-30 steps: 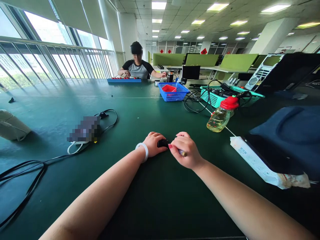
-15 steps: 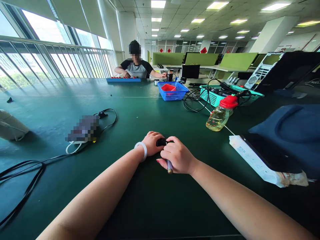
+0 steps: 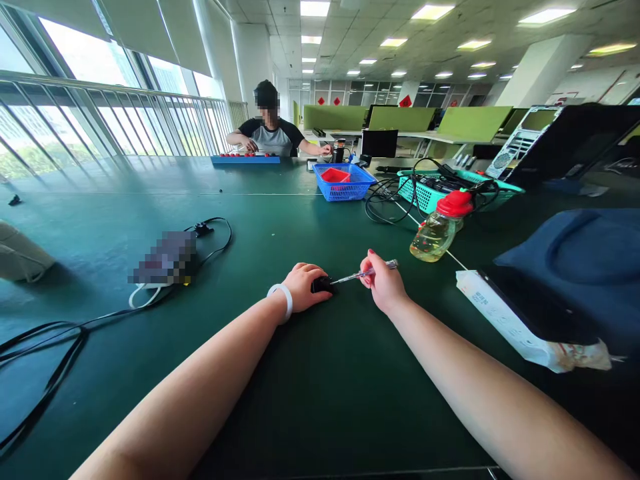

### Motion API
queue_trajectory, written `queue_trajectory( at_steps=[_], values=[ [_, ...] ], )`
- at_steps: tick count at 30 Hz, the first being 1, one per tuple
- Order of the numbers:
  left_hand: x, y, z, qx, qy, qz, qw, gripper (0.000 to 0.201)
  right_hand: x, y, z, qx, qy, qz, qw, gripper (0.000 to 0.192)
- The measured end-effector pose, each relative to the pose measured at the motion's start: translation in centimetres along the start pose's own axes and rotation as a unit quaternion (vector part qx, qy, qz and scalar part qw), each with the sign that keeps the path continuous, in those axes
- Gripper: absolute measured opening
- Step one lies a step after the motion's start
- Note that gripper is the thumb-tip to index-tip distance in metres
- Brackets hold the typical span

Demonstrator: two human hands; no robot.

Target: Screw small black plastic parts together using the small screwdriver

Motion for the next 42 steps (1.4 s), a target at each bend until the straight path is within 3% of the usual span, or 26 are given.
queue_trajectory(
  at_steps=[7, 16, 20, 23, 26, 30, 33, 39, 42],
  values=[
    [0.0, 0.0, 0.0, 0.000, 0.001, 0.001, 1.000, 0.042, 0.5, 0.8, -0.7, 0.023, 0.001, 0.053, 0.998, 0.048],
    [0.1, -0.1, -0.1, -0.001, 0.003, -0.003, 1.000, 0.042, 0.4, 0.8, -0.6, 0.043, 0.024, 0.073, 0.996, 0.043],
    [0.2, -0.1, -0.2, -0.004, 0.004, -0.009, 1.000, 0.042, 0.5, 0.9, -0.5, 0.044, 0.071, 0.085, 0.993, 0.045],
    [0.4, -0.1, -0.3, -0.006, 0.005, -0.005, 1.000, 0.043, 1.5, 1.5, -0.9, 0.079, 0.154, 0.120, 0.978, 0.045],
    [0.5, -0.2, -0.4, -0.012, 0.000, -0.012, 1.000, 0.042, 3.2, 2.7, -2.0, 0.143, 0.273, 0.200, 0.930, 0.042],
    [0.5, -0.2, -0.5, -0.018, 0.000, -0.017, 1.000, 0.041, 5.0, 4.5, -4.1, 0.232, 0.401, 0.353, 0.813, 0.033],
    [0.5, -0.3, -0.5, -0.019, 0.004, -0.017, 1.000, 0.041, 5.2, 5.3, -5.2, 0.263, 0.470, 0.400, 0.741, 0.025],
    [0.7, -0.4, -0.6, -0.019, 0.002, -0.015, 1.000, 0.038, 4.6, 6.0, -6.3, 0.253, 0.545, 0.427, 0.676, 0.023],
    [0.6, -0.3, -0.5, -0.019, 0.001, -0.013, 1.000, 0.037, 4.5, 6.2, -6.5, 0.258, 0.550, 0.429, 0.668, 0.022]
  ],
)
Point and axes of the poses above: each hand's wrist, its own y-axis away from the middle knuckle, its own z-axis out of the back of the hand, x = y × z, the point moved 3 cm from there along -y, towards the middle knuckle, and after that the axes turned 9 degrees about x, right-handed, at the moved point
